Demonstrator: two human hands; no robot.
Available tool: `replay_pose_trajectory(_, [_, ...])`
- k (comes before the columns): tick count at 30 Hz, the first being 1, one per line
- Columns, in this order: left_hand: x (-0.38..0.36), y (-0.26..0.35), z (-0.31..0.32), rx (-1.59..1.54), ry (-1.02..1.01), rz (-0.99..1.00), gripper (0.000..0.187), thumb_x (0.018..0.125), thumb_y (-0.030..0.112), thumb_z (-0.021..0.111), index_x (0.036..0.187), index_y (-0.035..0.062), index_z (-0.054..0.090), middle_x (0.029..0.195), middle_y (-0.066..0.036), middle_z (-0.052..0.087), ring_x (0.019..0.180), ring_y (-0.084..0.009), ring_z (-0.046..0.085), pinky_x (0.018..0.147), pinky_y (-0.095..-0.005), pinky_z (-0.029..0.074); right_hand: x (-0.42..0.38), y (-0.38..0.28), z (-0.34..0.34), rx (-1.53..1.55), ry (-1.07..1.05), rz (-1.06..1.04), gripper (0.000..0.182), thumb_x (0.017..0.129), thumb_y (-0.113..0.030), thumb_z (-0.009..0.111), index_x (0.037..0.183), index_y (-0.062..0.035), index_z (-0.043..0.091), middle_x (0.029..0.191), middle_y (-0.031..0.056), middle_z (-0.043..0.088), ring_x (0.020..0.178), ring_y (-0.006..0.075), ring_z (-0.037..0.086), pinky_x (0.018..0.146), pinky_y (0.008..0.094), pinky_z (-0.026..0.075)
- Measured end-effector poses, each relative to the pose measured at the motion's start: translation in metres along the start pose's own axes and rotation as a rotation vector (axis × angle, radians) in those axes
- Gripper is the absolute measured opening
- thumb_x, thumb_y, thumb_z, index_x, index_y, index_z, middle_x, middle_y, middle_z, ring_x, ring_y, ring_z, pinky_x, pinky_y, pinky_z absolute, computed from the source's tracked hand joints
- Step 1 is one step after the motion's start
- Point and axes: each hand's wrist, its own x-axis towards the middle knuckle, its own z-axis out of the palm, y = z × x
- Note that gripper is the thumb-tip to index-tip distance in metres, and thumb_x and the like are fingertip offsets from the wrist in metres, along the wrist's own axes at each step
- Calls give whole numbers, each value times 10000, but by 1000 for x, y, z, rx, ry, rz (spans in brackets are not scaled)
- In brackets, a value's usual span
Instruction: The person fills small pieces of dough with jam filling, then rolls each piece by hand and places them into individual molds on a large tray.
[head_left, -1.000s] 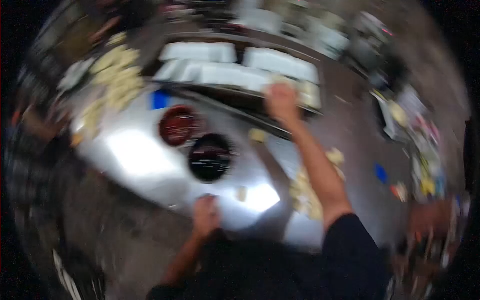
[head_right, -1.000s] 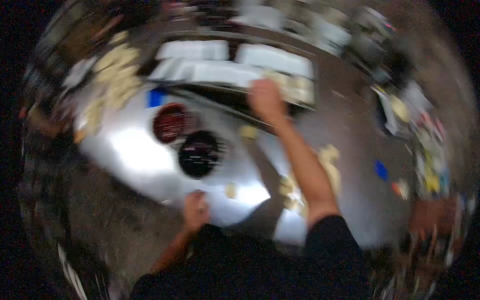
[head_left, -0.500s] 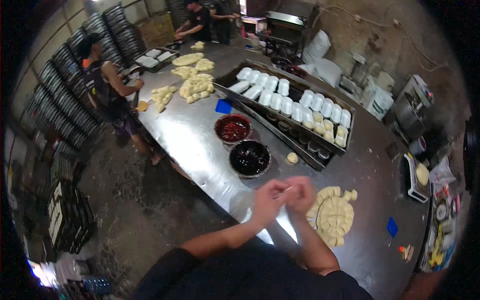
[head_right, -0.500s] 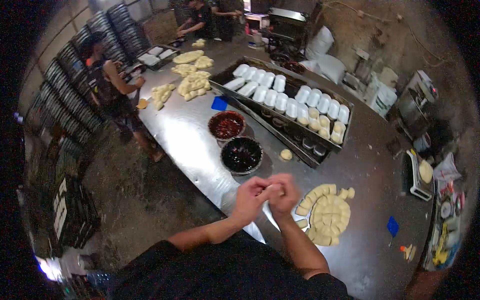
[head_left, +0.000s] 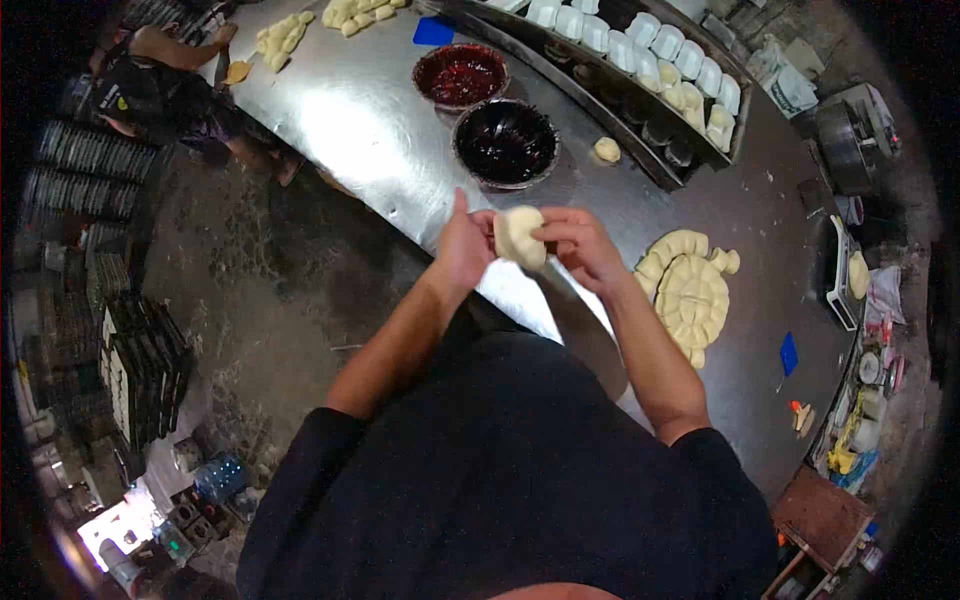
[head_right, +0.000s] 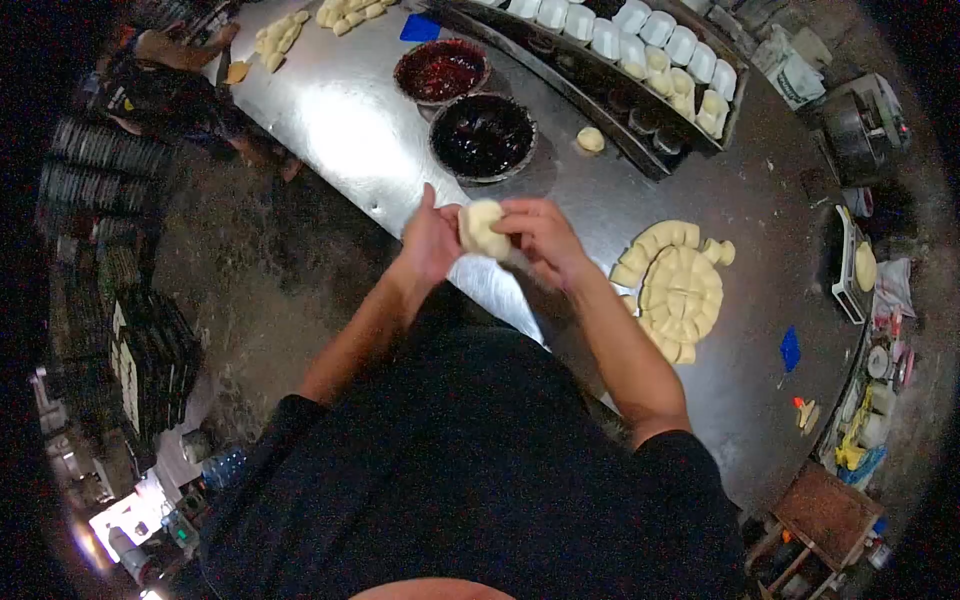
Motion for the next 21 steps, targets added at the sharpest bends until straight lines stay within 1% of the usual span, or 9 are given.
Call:
replay_pose_trajectory(2, [11,15,-15,134,69,29,787,976,646,205,1233,-36,501,1176,-197,584,1052,-303,569,921,-450,474,40,-10,-4,-593,-58,-227,246,791,-14,596,1002,6,721,910,84,721,768,99,636,684,257,513])
replay_pose_trajectory(4, [27,23,-17,115,105,57,787,986,623,222,1341,-52,417,1297,-226,524,1162,-344,531,976,-487,447,96,-18,-1,-1264,45,-608,265,761,-57,589,983,-80,731,849,201,685,766,332,686,722,410,528])
replay_pose_trajectory(7, [49,28,-12,-292,157,59,745,1004,541,310,1425,-73,268,1412,-286,354,1313,-419,377,1089,-551,337,154,-7,17,-1636,-115,-244,247,729,-85,615,946,-80,733,839,239,661,818,398,661,755,470,515])
replay_pose_trajectory(11, [56,37,-18,-466,204,61,845,933,569,452,1488,-5,174,1487,-305,255,1335,-463,351,1110,-534,304,156,-21,28,-1378,4,-288,223,716,-82,642,914,-42,736,771,208,687,762,343,685,710,427,523])
replay_pose_trajectory(14, [35,42,-11,-364,137,93,844,927,589,451,1472,-9,207,1466,-283,306,1322,-438,385,1064,-528,375,125,-45,19,-418,-72,-45,258,836,-139,594,995,46,677,920,115,702,770,190,673,669,272,517])
replay_pose_trajectory(15, [14,50,2,-120,113,176,808,940,578,438,1446,-22,246,1435,-276,337,1284,-423,425,1037,-548,401,114,-49,15,-420,-70,-59,258,836,-139,594,995,46,677,920,115,702,770,190,673,669,272,517])
replay_pose_trajectory(17, [-23,70,20,197,-82,185,804,947,599,413,1411,-49,304,1337,-236,458,1176,-362,535,969,-560,463,81,-54,10,392,-374,271,262,908,-172,572,1042,40,645,971,117,698,799,188,674,698,277,537])
replay_pose_trajectory(19, [-67,83,45,206,-321,62,727,983,545,383,1357,-78,376,1218,-202,556,1090,-320,588,967,-495,482,37,-65,43,115,-129,220,263,966,-241,561,947,4,655,822,39,626,642,138,592,592,253,506])
replay_pose_trajectory(21, [-59,60,40,215,-274,162,648,1000,476,397,1319,-88,414,1177,-189,583,1077,-298,596,961,-451,491,34,-51,15,-551,-55,-149,234,916,-228,626,818,-24,686,757,39,596,672,191,588,630,313,493])
